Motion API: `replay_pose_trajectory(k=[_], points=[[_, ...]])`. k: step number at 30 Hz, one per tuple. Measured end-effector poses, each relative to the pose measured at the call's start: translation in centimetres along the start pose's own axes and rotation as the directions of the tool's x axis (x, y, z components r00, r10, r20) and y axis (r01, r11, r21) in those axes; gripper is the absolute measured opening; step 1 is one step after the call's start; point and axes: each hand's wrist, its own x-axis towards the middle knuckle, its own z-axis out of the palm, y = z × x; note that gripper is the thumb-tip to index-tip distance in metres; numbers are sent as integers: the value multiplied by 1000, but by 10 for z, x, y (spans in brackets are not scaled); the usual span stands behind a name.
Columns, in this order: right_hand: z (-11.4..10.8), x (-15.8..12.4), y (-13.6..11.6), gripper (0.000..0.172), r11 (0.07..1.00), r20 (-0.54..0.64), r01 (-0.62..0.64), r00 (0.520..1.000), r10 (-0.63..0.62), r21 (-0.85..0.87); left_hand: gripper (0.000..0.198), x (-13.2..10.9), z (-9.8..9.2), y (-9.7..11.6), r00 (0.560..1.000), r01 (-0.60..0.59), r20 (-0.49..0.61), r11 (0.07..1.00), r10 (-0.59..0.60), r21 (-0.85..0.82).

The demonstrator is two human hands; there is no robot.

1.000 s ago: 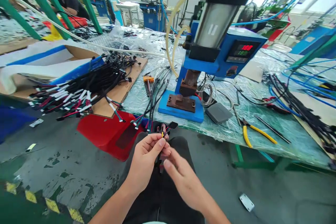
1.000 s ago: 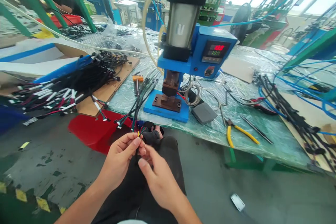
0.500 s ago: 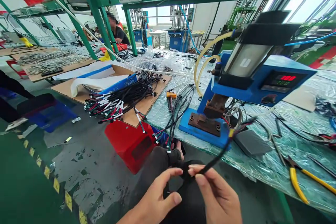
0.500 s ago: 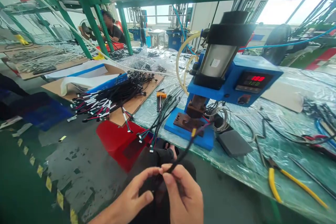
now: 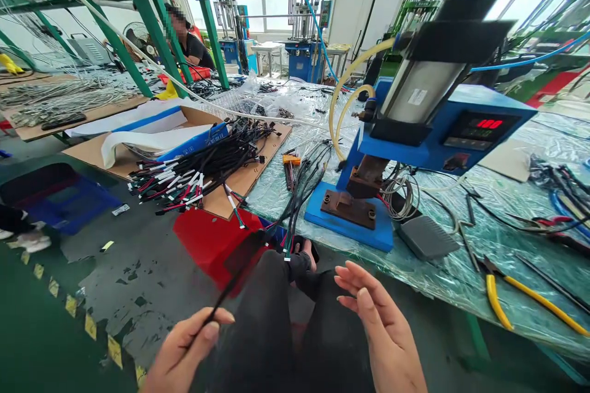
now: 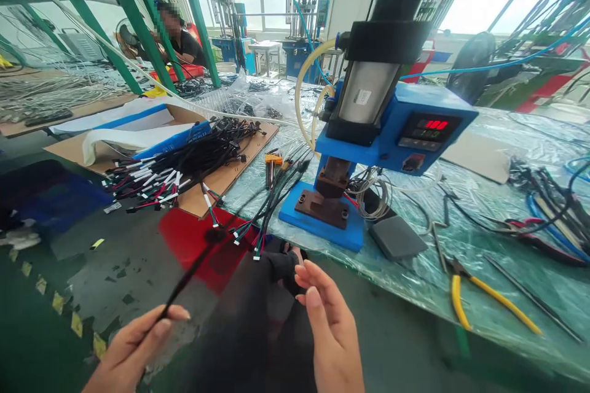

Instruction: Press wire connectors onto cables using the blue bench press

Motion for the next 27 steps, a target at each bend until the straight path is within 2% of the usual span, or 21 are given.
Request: replay_pose_trajectory(k=[2,4,6,8,12,16,19,23,27], points=[[-3,-2,6,47,1000,-13,-24,1000,24,-3,45,9,-19,1,998,58,1,998,-58,-41],[-5,-3,11,49,999,-24,-37,999,37,-3,48,22,-31,6,998,63,27,997,-62,-44],[-7,-4,14,50,998,-35,-59,998,59,-7,49,36,-36,15,999,33,45,999,-31,-43],[-9,-5,16,51,997,-45,-77,996,76,-17,47,51,-31,30,997,-2,78,998,8,-66],[-14,-8,25,52,995,-55,-91,995,89,-31,40,85,-3,70,969,-69,223,981,109,-182],[-22,-13,41,50,997,-50,-79,996,78,-5,32,129,39,111,926,-80,334,958,173,-275],[-28,-16,47,49,996,-66,-91,994,91,4,25,163,74,133,901,-65,394,953,184,-296],[-35,-20,44,50,992,-89,-125,988,125,11,16,191,115,145,885,-21,446,969,133,-246],[-40,-23,39,51,984,-65,-178,982,178,9,14,189,134,140,875,-29,461,966,149,-258]])
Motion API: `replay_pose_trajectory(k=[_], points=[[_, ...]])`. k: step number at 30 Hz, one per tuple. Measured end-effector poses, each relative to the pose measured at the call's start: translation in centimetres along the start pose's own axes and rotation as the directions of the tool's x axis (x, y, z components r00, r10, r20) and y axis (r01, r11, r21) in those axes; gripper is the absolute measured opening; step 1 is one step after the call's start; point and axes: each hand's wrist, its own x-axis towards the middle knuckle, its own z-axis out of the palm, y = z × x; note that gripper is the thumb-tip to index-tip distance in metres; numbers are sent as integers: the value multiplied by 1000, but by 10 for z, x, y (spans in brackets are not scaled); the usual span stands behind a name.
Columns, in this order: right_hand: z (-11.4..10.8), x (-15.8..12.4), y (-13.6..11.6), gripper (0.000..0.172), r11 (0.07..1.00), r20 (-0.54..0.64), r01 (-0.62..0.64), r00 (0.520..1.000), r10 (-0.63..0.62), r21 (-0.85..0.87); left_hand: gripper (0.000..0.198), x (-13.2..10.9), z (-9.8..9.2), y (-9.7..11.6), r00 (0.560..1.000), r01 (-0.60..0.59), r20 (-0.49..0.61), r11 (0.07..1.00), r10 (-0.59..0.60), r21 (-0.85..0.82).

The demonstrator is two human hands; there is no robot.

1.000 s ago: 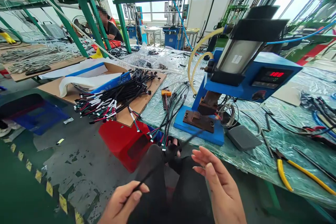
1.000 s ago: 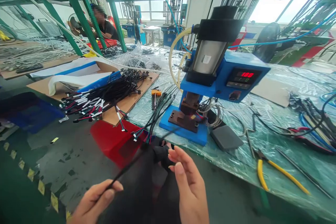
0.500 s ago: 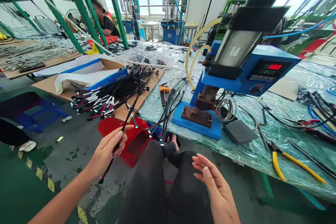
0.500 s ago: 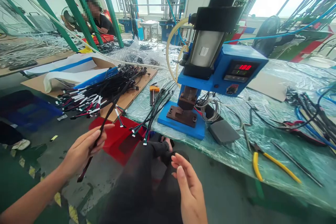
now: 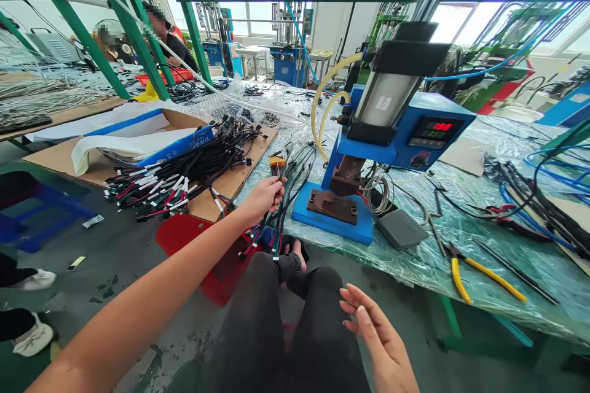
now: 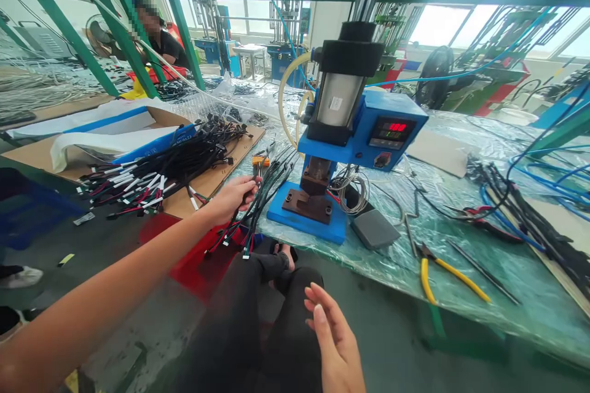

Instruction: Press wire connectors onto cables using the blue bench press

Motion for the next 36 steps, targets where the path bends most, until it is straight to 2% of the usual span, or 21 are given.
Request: replay_pose_trajectory(k=[4,6,10,12,15,19,21,23,25,27,29,31,34,36], points=[[2,0,3,52,1000,-4,-25,1000,24,-11,15,-3,3,-7,1000,-17,9,999,16,43],[6,-1,3,53,1000,13,-16,1000,16,-16,17,4,3,-7,999,-48,15,987,46,151],[16,-3,-2,59,999,20,-14,1000,15,-36,17,30,5,-2,986,-161,41,841,163,516],[16,-6,-4,64,999,-7,-13,1000,13,-46,17,40,3,0,979,-193,55,789,198,584],[7,-7,-4,62,998,-23,-1,1000,0,-59,21,41,-6,1,969,-232,72,757,238,611],[-19,-2,3,59,999,-84,-3,997,-2,-52,33,19,-27,-3,945,-252,32,663,325,705],[-30,2,5,56,999,-116,-17,993,12,-48,36,3,-34,-10,958,-192,2,633,288,750],[-35,5,6,54,998,-114,-34,993,29,-46,43,-11,-34,-18,980,-119,-8,611,201,783],[-33,7,5,55,998,-106,-43,994,37,-52,56,-21,-28,-28,990,-78,-4,565,143,821],[-27,6,3,57,997,-113,-34,993,26,-69,66,-26,-18,-36,990,-78,11,482,140,873],[-19,4,0,59,996,-115,-24,993,14,-86,63,-26,-9,-40,989,-81,26,386,146,919],[-13,2,-3,60,995,-114,-34,993,23,-95,56,-25,-3,-41,991,-74,33,333,128,940],[-12,0,-4,60,995,-136,-45,990,32,-92,49,-21,-4,-41,994,-68,33,333,108,940],[-16,-1,-2,60,996,-151,-33,988,19,-89,48,-20,-10,-41,992,-81,39,377,117,923]])
